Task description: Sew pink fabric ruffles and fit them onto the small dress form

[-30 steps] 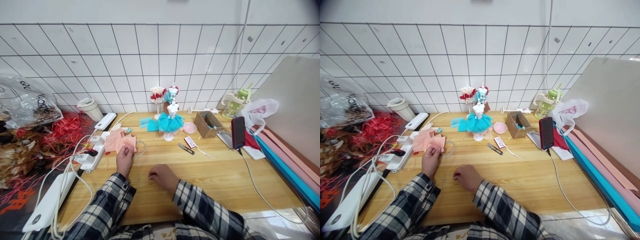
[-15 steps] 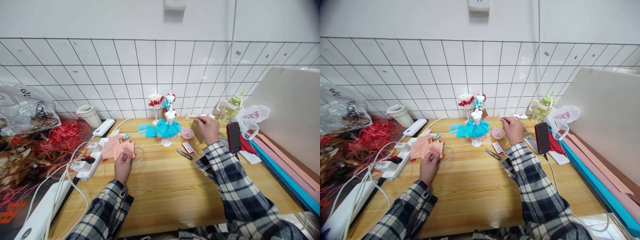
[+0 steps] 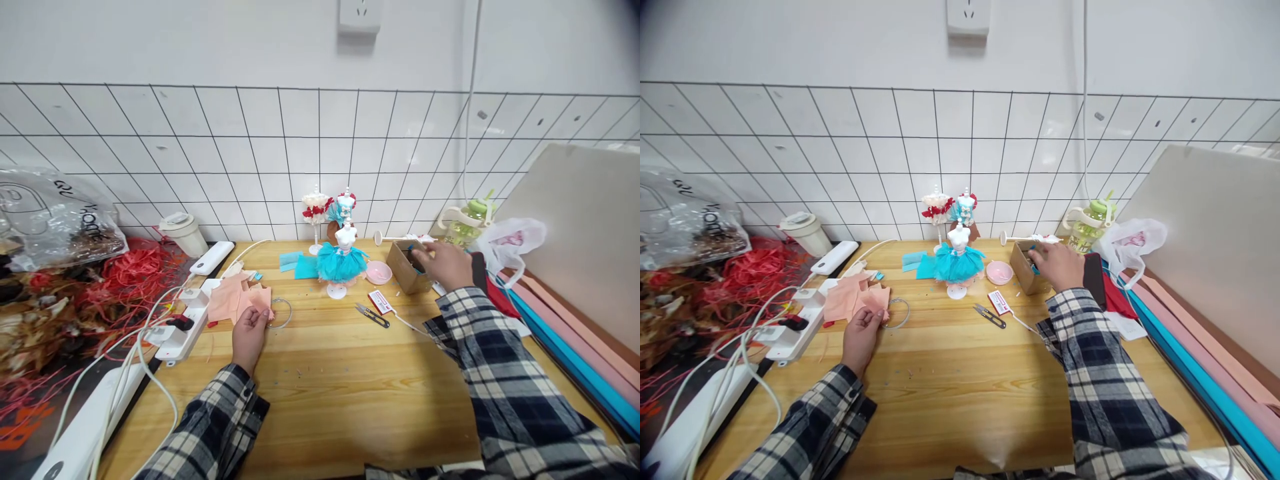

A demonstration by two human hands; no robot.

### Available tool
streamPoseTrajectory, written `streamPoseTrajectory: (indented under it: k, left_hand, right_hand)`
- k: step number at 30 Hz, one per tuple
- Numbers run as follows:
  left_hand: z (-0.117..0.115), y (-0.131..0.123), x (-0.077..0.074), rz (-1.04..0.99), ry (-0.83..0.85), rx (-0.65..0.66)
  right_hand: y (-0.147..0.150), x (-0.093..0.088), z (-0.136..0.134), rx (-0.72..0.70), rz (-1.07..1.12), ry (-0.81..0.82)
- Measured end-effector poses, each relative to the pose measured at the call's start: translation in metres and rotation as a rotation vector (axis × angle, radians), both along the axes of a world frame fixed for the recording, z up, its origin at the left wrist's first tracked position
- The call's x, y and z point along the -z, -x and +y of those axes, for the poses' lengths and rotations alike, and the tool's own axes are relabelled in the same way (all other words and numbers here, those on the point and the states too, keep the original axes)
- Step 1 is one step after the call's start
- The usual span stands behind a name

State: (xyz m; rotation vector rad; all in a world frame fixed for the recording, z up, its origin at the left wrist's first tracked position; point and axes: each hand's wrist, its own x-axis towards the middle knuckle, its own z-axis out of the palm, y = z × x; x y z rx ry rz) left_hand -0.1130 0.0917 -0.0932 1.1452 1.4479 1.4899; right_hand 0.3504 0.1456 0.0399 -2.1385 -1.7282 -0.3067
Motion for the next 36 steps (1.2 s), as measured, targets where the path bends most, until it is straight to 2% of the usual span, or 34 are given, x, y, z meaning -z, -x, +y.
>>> streamPoseTrajectory:
  k: [2,5,8,9,11,13,14,17,21,27,36]
  left_hand:
    - [0.000,0.000,0.000,0.001,0.000,-0.006]
    - [-0.001,0.000,-0.001,0.002,0.002,-0.012]
    - [-0.002,-0.001,-0.002,-0.001,0.005,-0.009]
    - [-0.002,-0.001,-0.002,-0.002,0.006,-0.007]
    - [-0.003,-0.001,-0.003,-0.005,0.009,-0.007]
    - [-0.003,-0.001,-0.003,-0.009,0.010,-0.011]
    - [-0.003,-0.001,-0.003,-0.010,0.011,-0.012]
    - [-0.003,-0.002,-0.002,-0.014,0.011,-0.016]
    - [-0.002,-0.006,-0.001,-0.021,0.009,-0.027]
    - [-0.003,-0.008,-0.003,-0.014,0.001,-0.022]
    - [-0.004,-0.005,-0.004,-0.004,-0.002,-0.020]
  right_hand:
    - [0.000,0.001,-0.001,0.011,-0.030,-0.084]
    - [0.015,0.005,-0.010,-0.111,-0.017,-0.237]
    - [0.059,0.023,-0.037,-0.294,0.108,-0.265]
    - [0.079,0.033,-0.051,-0.401,0.143,-0.256]
    - [0.121,0.056,-0.082,-0.659,0.162,-0.155]
    - [0.157,0.077,-0.115,-0.912,0.104,0.097]
    - [0.171,0.086,-0.130,-0.978,0.074,0.197]
    - [0.195,0.103,-0.161,-0.996,0.061,0.403]
    - [0.221,0.106,-0.171,-0.980,0.119,0.503]
    - [0.266,0.107,-0.159,-1.012,0.198,0.431]
    - [0.254,0.112,-0.131,-0.953,0.316,0.332]
